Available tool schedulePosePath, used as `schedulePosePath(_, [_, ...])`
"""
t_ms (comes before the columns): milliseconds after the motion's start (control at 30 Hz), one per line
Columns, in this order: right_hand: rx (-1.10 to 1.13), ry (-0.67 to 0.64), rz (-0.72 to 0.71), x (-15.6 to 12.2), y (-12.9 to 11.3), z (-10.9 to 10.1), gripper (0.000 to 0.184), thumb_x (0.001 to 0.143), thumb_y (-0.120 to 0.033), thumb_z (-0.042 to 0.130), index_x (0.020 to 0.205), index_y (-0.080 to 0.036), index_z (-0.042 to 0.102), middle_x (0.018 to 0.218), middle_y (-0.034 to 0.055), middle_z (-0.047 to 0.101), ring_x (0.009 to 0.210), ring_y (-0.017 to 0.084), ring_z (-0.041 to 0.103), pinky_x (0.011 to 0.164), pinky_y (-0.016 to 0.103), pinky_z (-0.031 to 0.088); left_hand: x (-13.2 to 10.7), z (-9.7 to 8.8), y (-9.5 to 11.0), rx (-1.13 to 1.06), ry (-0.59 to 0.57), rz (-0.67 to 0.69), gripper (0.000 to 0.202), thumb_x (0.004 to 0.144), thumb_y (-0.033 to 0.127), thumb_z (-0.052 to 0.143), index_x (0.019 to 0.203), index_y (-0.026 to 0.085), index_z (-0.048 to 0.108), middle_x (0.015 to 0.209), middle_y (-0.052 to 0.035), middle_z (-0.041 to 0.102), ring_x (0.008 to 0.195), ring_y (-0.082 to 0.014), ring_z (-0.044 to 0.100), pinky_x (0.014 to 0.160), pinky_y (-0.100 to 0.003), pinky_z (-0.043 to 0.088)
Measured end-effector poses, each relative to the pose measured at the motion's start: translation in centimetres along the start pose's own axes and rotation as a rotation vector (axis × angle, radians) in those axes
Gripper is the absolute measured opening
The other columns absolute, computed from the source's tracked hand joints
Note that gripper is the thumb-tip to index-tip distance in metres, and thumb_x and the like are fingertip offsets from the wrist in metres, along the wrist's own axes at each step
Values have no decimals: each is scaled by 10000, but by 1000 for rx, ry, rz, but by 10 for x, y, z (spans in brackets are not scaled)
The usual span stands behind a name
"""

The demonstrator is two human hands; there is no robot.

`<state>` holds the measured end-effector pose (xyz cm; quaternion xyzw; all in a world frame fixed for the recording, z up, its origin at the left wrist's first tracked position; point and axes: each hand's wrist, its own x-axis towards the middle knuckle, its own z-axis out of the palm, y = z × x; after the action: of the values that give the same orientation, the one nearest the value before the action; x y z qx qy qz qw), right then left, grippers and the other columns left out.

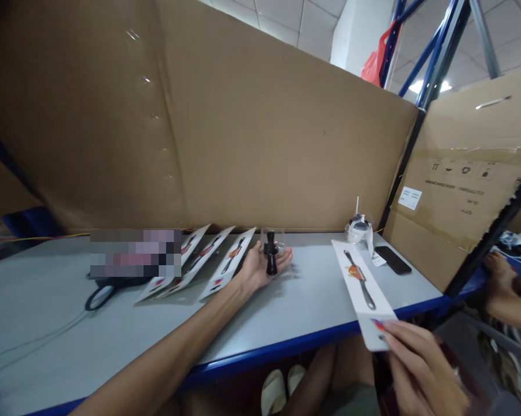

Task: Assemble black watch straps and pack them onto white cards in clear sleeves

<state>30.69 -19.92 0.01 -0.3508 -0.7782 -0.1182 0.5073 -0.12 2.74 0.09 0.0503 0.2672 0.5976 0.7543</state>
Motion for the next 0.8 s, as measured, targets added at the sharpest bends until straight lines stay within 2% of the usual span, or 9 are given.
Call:
schedulePosePath(67, [-72, 32, -9, 2, 17, 21, 390, 932, -41, 608, 1184, -312, 729, 1087, 77, 762, 995, 252, 739, 849, 373, 642, -1, 0, 0, 1, -4, 3, 470, 1062, 530, 273, 937, 175, 555, 997, -200, 691, 859, -293, 752, 669, -451, 633])
schedulePosePath(100, [-84, 37, -45, 3, 27, 34, 367, 922, -35, 613, 1132, -310, 733, 1022, 45, 773, 933, 238, 757, 804, 364, 653, -1, 0, 0, 3, -1, 5, 471, 1063, 528, 272, 930, 175, 554, 998, -201, 692, 859, -293, 753, 665, -449, 633])
schedulePosePath(233, [-45, -88, 26, 8, 63, 77, 209, 963, -99, 587, 998, -244, 733, 1042, 57, 781, 974, 211, 768, 864, 334, 647, 0, -1, 0, 6, 8, 4, 478, 1061, 533, 281, 914, 173, 558, 1001, -205, 696, 885, -300, 757, 685, -463, 641])
schedulePosePath(433, [58, -343, 178, 27, 92, 104, 169, 941, -116, 584, 962, -207, 725, 1077, 87, 778, 1009, 215, 757, 895, 335, 604, -3, -1, -4, 64, -46, -5, 463, 1058, 539, 295, 941, 175, 555, 1059, -219, 698, 919, -297, 767, 679, -422, 646])
schedulePosePath(500, [68, -448, 198, 38, 94, 112, 150, 905, -118, 626, 955, -203, 739, 1045, 80, 780, 980, 220, 746, 901, 350, 582, -4, 1, -5, 71, -54, -5, 451, 1056, 540, 308, 954, 176, 553, 1072, -217, 701, 944, -297, 767, 697, -420, 647])
schedulePosePath(567, [78, -487, 222, 55, 88, 120, 136, 878, -130, 654, 931, -201, 757, 996, 74, 784, 964, 231, 732, 914, 368, 556, -6, 2, -6, 75, -55, -5, 433, 1059, 526, 315, 966, 178, 556, 1072, -210, 705, 967, -296, 767, 723, -426, 648])
schedulePosePath(633, [128, -433, 282, 77, 76, 131, 127, 896, -164, 640, 900, -198, 762, 941, 68, 785, 921, 229, 725, 885, 359, 542, -6, 3, -6, 86, -54, -2, 422, 1061, 520, 323, 967, 184, 561, 1044, -193, 714, 963, -291, 771, 743, -429, 647])
schedulePosePath(700, [240, -368, 362, 102, 61, 148, 175, 955, -213, 586, 912, -196, 756, 904, 53, 779, 821, 201, 712, 794, 317, 535, -7, 4, -7, 105, -61, 7, 417, 1062, 515, 332, 971, 190, 575, 988, -163, 725, 929, -280, 777, 757, -431, 647])
schedulePosePath(800, [390, -387, 390, 136, 47, 190, 165, 964, -206, 584, 1009, -209, 743, 973, 37, 775, 800, 174, 699, 761, 281, 524, -6, 4, -11, 137, -83, 31, 425, 1065, 501, 344, 1046, 187, 629, 914, -125, 742, 866, -268, 778, 764, -436, 646])
